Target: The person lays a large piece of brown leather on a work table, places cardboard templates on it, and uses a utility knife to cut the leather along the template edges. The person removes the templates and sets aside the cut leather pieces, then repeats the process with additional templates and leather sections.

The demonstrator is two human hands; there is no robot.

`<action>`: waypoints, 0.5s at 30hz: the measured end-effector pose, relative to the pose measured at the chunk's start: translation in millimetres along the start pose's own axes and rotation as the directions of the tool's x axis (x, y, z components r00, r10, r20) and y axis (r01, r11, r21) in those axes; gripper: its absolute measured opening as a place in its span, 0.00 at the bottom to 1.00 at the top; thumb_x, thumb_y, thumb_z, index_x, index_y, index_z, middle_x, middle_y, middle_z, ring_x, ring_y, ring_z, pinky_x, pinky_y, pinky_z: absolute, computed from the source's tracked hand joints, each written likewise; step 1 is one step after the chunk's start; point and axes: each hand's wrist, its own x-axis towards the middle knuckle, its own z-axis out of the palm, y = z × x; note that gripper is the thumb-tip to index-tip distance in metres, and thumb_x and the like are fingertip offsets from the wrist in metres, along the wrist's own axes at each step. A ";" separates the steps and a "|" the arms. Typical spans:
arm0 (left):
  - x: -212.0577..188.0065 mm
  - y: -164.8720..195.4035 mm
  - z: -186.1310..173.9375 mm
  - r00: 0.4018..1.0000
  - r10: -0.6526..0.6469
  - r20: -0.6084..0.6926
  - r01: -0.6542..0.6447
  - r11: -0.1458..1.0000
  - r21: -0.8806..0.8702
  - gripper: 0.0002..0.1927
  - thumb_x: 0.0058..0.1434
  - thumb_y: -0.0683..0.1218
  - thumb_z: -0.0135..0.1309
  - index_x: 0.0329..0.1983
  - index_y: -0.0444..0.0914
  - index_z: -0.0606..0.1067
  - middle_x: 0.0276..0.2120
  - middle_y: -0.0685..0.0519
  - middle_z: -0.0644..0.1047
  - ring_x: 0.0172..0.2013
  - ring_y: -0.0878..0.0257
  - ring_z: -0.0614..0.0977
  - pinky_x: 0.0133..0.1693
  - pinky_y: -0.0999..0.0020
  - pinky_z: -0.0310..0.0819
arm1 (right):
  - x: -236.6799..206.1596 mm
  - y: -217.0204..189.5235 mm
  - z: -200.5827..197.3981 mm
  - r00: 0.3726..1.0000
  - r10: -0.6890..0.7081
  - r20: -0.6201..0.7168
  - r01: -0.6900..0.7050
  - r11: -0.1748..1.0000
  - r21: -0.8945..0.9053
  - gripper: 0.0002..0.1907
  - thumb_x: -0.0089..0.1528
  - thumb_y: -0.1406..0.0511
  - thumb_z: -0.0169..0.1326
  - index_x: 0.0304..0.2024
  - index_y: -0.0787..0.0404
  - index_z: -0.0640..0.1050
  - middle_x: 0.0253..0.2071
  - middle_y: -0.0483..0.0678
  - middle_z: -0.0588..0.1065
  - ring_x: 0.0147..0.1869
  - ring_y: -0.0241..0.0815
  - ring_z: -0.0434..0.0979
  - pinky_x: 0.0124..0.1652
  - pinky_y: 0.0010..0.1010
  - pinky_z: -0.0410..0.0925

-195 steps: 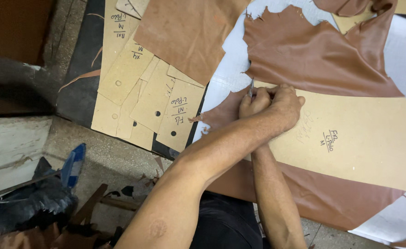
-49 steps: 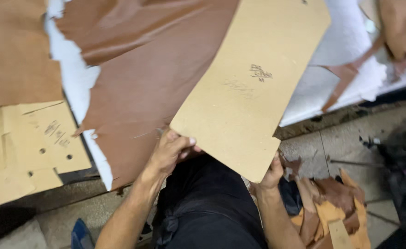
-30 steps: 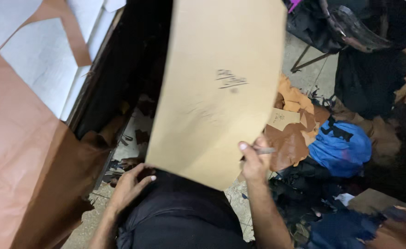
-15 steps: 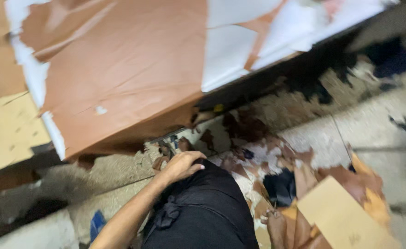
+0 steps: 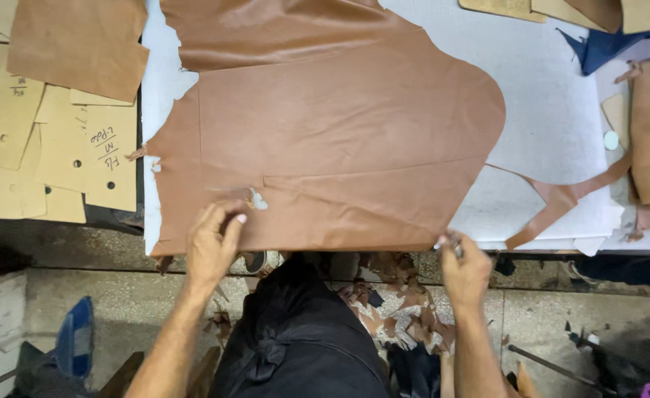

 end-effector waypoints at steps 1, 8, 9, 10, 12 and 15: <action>16.3 -7.8 -7.2 1.000 -0.022 -0.006 0.023 0.997 0.073 0.12 0.65 0.43 0.56 0.50 0.35 0.79 0.46 0.47 0.81 0.45 0.54 0.80 0.49 0.58 0.75 | 28.0 -13.8 -3.8 0.981 -0.144 -0.133 0.152 0.987 0.052 0.13 0.67 0.65 0.59 0.53 0.64 0.82 0.36 0.50 0.80 0.31 0.41 0.74 0.33 0.35 0.67; 71.1 -7.9 13.4 0.957 0.253 0.143 -0.281 0.930 0.238 0.18 0.60 0.43 0.59 0.53 0.35 0.78 0.58 0.42 0.75 0.62 0.45 0.73 0.64 0.49 0.66 | 201.8 -60.4 -20.5 0.965 0.035 -0.259 0.067 0.925 0.375 0.15 0.60 0.70 0.65 0.46 0.69 0.76 0.35 0.50 0.79 0.33 0.36 0.79 0.34 0.30 0.72; 73.7 -3.0 20.9 0.945 0.272 0.181 -0.313 0.913 0.260 0.19 0.60 0.44 0.60 0.54 0.35 0.77 0.60 0.41 0.73 0.64 0.43 0.71 0.65 0.48 0.63 | 213.2 -64.5 -19.8 0.967 0.126 -0.220 -0.031 0.921 0.389 0.15 0.58 0.69 0.65 0.44 0.68 0.75 0.31 0.49 0.79 0.28 0.36 0.78 0.29 0.30 0.71; 76.2 2.6 28.7 0.933 0.288 0.215 -0.342 0.895 0.285 0.20 0.59 0.45 0.60 0.54 0.35 0.77 0.62 0.39 0.71 0.66 0.42 0.68 0.66 0.46 0.61 | 221.0 -68.8 -19.7 0.974 0.149 -0.173 -0.086 0.940 0.329 0.14 0.59 0.68 0.66 0.42 0.68 0.75 0.29 0.48 0.78 0.26 0.36 0.76 0.27 0.29 0.69; 78.5 17.2 45.8 0.932 0.279 0.230 -0.332 0.912 0.239 0.22 0.59 0.47 0.61 0.56 0.37 0.76 0.65 0.39 0.69 0.68 0.41 0.65 0.68 0.45 0.58 | 230.5 -79.8 -19.8 0.980 0.187 -0.073 -0.170 0.965 0.198 0.14 0.61 0.65 0.68 0.37 0.68 0.77 0.25 0.47 0.76 0.22 0.35 0.71 0.23 0.28 0.64; 81.8 41.6 72.8 0.915 0.283 0.286 -0.343 0.921 0.185 0.30 0.57 0.51 0.62 0.61 0.37 0.72 0.67 0.35 0.64 0.70 0.38 0.61 0.69 0.43 0.52 | 237.2 -99.6 -28.5 0.986 0.158 0.050 -0.162 0.981 0.107 0.14 0.65 0.63 0.65 0.32 0.68 0.78 0.23 0.46 0.72 0.21 0.33 0.63 0.21 0.27 0.56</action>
